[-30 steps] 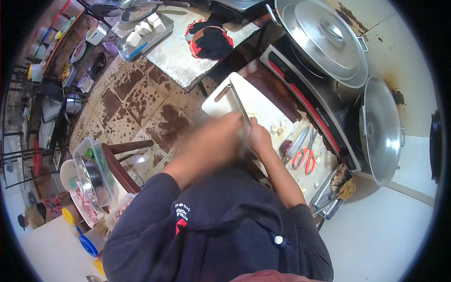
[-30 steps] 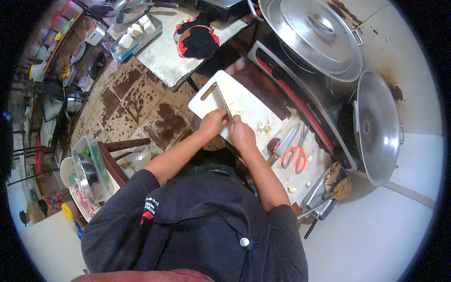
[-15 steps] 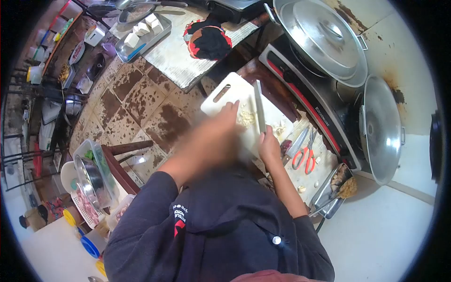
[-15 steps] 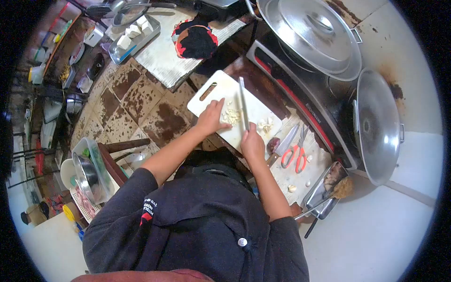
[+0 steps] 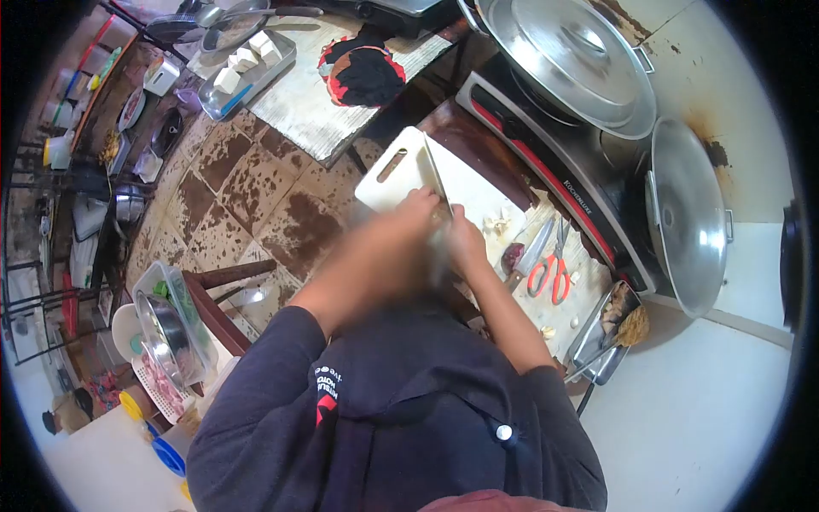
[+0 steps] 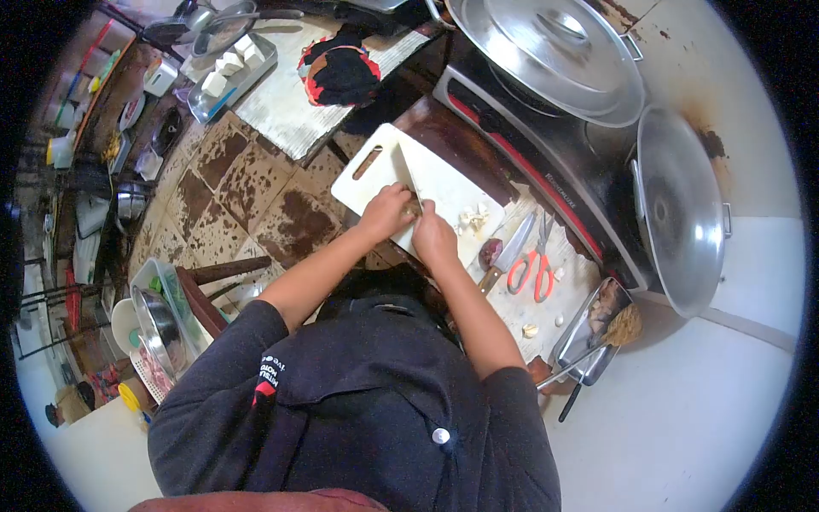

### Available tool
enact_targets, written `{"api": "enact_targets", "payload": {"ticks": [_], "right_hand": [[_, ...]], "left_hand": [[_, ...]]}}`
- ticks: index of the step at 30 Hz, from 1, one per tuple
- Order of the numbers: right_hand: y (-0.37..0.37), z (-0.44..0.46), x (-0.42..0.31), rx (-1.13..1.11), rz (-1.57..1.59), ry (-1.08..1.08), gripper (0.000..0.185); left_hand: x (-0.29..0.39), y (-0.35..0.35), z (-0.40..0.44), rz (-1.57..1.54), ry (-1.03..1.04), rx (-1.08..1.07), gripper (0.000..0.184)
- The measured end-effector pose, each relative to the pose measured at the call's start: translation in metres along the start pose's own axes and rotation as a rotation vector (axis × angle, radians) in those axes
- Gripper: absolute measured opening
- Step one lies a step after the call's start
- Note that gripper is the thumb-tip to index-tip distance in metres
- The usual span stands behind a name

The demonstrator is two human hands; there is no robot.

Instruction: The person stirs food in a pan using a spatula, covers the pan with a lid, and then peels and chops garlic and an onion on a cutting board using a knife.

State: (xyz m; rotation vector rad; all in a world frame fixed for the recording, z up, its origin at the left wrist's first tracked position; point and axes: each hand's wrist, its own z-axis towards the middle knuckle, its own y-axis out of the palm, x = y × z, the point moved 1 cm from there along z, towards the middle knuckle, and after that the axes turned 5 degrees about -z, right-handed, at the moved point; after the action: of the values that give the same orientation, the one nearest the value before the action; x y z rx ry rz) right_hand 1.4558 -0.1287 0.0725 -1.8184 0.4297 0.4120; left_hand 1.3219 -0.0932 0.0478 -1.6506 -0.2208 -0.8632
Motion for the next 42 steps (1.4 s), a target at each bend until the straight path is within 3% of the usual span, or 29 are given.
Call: {"api": "enact_targets", "payload": {"ticks": [4,8,9,15,17,28,33,37,42], "right_hand": [[-0.027,0.0,0.0,-0.043,-0.007,0.058,0.034],[-0.024,-0.036,0.009,0.005,0.007,0.203,0.041],[-0.019,-0.04,0.003,-0.07,0.01,0.239,0.044],[0.035,-0.006,-0.014,-0.09,0.363,0.128,0.042],[0.024,-0.003,-0.026,-0.091,0.264,0.045,0.04],[-0.003,-0.032,-0.016,0.074,0.1,0.022,0.035],[0.0,-0.029,-0.003,0.094,0.211,0.045,0.034],[0.025,-0.02,0.023,0.195,0.357,0.04,0.031],[-0.035,-0.047,-0.006,-0.03,0.733,0.096,0.031]], "left_hand": [[0.008,-0.02,-0.03,-0.109,0.032,0.123,0.056],[-0.002,-0.021,-0.062,0.011,-0.173,0.025,0.058],[-0.002,-0.019,-0.058,0.029,-0.207,0.005,0.059],[-0.01,-0.008,-0.011,-0.044,-0.254,0.006,0.058],[-0.025,-0.004,-0.003,-0.122,-0.253,0.019,0.05],[-0.036,-0.01,-0.008,-0.181,-0.129,0.136,0.046],[-0.011,-0.017,-0.01,-0.13,-0.143,0.175,0.041],[0.012,-0.014,-0.021,0.061,0.272,0.152,0.052],[0.017,0.01,-0.045,0.059,0.269,0.039,0.071]]}}
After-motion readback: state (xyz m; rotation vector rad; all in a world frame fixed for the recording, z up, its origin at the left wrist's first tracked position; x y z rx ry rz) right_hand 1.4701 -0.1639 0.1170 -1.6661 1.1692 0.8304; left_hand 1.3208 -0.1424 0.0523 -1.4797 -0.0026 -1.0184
